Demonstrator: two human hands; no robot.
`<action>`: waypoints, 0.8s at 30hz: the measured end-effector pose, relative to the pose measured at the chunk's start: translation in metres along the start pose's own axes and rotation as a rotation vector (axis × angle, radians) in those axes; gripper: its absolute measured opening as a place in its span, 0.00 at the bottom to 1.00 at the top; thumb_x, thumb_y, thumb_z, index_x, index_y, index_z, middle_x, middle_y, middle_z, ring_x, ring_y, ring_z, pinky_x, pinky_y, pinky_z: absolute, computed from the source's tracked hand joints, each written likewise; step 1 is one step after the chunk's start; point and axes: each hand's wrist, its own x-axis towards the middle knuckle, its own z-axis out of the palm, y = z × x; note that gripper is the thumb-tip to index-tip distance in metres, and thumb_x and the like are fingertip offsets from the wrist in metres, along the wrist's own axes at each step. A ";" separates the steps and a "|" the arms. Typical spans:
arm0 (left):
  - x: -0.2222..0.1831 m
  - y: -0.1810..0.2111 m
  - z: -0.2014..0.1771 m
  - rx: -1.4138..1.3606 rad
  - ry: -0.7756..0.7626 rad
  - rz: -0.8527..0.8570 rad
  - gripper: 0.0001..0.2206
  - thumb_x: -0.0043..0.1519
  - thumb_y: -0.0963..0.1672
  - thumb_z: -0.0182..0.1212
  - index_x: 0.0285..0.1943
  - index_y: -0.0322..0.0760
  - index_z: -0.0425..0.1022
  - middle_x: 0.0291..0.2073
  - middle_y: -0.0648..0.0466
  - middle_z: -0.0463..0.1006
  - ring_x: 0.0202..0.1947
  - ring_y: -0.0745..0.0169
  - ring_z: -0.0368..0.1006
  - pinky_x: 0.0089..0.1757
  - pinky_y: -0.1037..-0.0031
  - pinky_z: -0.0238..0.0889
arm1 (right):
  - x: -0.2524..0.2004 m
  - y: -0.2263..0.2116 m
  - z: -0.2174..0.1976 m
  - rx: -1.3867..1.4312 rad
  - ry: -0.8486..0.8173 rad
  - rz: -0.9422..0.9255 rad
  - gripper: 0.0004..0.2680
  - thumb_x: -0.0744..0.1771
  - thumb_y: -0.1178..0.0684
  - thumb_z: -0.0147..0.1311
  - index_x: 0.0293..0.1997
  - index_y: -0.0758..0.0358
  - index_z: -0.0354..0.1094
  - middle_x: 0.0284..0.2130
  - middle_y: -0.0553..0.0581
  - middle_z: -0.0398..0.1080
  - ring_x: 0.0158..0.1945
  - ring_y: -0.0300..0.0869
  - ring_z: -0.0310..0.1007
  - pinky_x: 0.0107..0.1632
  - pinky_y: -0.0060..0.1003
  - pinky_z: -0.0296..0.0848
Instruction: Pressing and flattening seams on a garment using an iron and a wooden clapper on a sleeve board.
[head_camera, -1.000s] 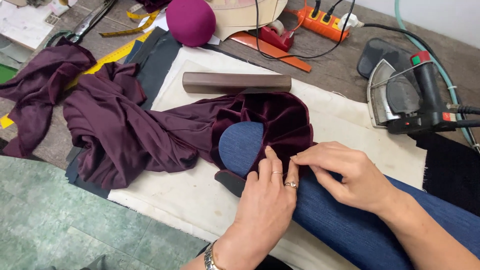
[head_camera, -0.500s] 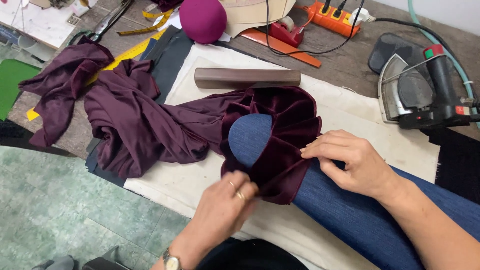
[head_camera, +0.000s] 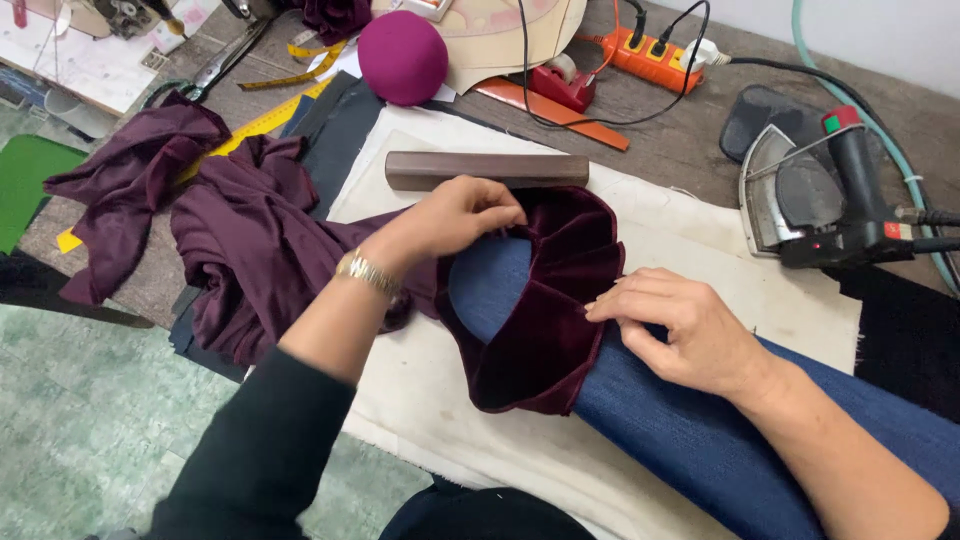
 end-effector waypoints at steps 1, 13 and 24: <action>0.007 0.002 -0.001 0.002 0.002 0.002 0.09 0.62 0.45 0.55 0.40 0.39 0.79 0.31 0.50 0.80 0.32 0.60 0.74 0.37 0.70 0.68 | 0.000 0.000 0.000 -0.001 0.002 -0.003 0.09 0.61 0.65 0.48 0.33 0.59 0.76 0.29 0.55 0.77 0.36 0.49 0.77 0.49 0.45 0.73; 0.050 -0.014 -0.004 -0.184 -0.573 -0.156 0.06 0.57 0.47 0.63 0.36 0.42 0.79 0.25 0.64 0.77 0.28 0.75 0.68 0.30 0.85 0.64 | 0.002 0.001 -0.001 0.053 0.004 0.032 0.10 0.60 0.65 0.47 0.34 0.57 0.76 0.28 0.54 0.77 0.36 0.47 0.78 0.49 0.46 0.73; 0.040 -0.010 -0.019 -0.152 -0.473 -0.042 0.07 0.58 0.44 0.63 0.37 0.35 0.75 0.29 0.57 0.75 0.33 0.68 0.72 0.35 0.79 0.70 | 0.003 0.002 -0.002 0.063 -0.017 0.042 0.11 0.60 0.66 0.47 0.34 0.58 0.76 0.27 0.53 0.76 0.35 0.46 0.77 0.50 0.45 0.73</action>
